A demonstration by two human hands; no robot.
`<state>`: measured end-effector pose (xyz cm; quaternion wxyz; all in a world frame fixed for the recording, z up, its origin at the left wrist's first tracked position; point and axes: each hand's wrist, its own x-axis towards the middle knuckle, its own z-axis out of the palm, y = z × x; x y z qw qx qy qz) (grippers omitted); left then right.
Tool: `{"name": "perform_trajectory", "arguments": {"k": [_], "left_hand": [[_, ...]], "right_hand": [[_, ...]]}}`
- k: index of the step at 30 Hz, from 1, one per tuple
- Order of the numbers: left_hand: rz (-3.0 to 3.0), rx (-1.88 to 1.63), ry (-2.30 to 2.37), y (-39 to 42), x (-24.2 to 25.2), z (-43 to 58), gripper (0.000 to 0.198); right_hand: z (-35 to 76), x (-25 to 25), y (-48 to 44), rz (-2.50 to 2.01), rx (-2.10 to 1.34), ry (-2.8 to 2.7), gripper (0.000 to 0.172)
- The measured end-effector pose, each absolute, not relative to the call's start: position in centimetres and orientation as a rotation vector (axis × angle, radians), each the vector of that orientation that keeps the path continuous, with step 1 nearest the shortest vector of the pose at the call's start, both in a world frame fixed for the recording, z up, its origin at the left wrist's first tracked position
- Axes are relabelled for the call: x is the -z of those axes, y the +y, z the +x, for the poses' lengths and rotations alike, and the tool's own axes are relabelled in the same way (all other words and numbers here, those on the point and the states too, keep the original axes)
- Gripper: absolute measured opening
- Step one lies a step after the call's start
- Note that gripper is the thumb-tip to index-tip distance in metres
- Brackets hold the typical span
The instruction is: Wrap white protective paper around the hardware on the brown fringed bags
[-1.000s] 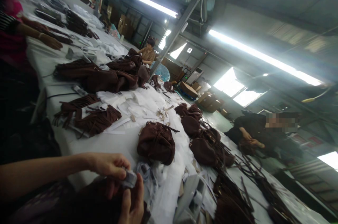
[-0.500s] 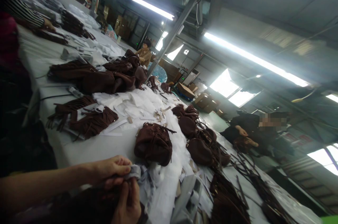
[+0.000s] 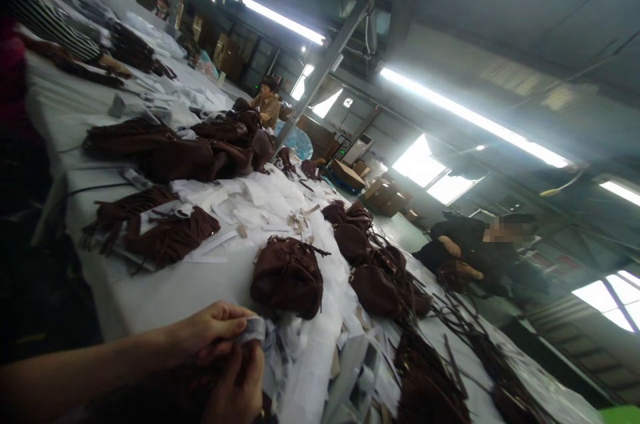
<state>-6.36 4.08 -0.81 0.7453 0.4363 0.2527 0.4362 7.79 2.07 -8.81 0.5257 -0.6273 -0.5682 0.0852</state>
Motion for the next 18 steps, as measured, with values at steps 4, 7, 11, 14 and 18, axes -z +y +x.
{"name": "perform_trajectory", "arguments": {"k": [4, 7, 11, 14, 18], "left_hand": [[0.979, -0.933, 0.578, 4.0, 0.5, -6.0, 0.046], [0.993, -0.932, 0.671, 4.0, 0.6, -5.2, 0.055], [1.088, -0.986, 0.770, 3.9, 0.8, -4.7, 0.062], [1.121, -0.941, 0.724, 3.8, 1.1, -5.0, 0.059], [0.998, -0.883, 0.546, 3.5, 2.1, -5.2, 0.046]], "right_hand": [[7.0, 8.7, 1.8, -1.534, -0.156, -1.267, 0.049], [7.0, 8.4, 1.8, -1.554, -0.189, -1.251, 0.049], [7.5, 8.4, 1.8, -1.525, -0.198, -1.232, 0.046], [7.5, 8.3, 1.5, -1.515, -0.207, -1.207, 0.043], [7.0, 6.8, 0.8, -1.509, -0.150, -1.235, 0.042]]}}
